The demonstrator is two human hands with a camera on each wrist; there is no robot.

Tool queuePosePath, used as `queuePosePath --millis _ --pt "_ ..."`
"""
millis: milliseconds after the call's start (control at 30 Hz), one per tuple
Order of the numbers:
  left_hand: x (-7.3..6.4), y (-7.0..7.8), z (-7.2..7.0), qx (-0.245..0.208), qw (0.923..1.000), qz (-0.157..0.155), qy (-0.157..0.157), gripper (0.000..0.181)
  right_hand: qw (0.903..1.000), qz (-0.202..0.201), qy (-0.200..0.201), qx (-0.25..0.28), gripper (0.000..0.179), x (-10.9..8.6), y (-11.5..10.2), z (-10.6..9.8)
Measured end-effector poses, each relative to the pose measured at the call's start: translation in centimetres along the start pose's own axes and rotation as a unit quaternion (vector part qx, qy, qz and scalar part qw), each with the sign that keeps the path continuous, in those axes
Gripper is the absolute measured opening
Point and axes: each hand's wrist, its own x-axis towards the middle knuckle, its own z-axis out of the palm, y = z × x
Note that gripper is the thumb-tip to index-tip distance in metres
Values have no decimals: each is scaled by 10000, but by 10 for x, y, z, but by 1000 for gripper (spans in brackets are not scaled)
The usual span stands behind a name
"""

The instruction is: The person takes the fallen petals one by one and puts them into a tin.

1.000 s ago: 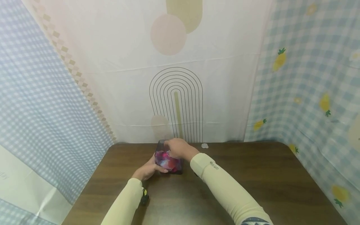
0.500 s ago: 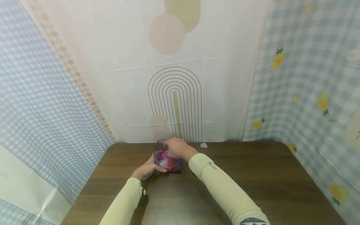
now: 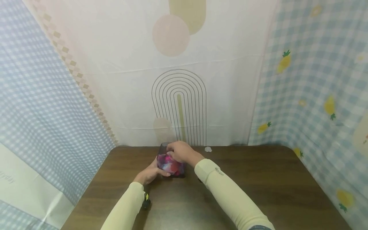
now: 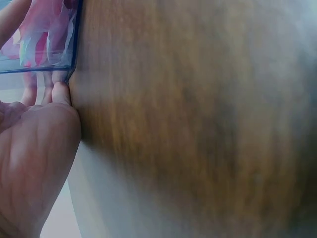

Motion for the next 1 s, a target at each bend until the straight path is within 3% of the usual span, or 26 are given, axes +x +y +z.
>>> queuePosePath --millis 133,233,400,467,633,767,1000 --pt "-1 1 -1 100 9999 8 -12 106 9954 37 338 893 20 -4 4 -1" --pt "-2 2 0 115 9999 5 31 107 9844 15 821 1553 22 -11 13 -4" --pt "-3 0 1 116 9999 -14 86 105 9614 123 2054 1825 20 -33 41 -19" --pt "-2 -1 1 115 9999 12 100 104 9576 399 2272 1726 21 -47 59 -30" --pt "0 -1 1 77 9999 -1 134 106 9632 1081 2218 1069 27 -95 122 -49" --pt "0 0 0 56 9998 33 164 106 9622 1590 2124 611 26 -137 166 -53" --pt "-3 1 3 193 9998 78 77 105 9604 2172 1655 556 29 -192 202 -46"
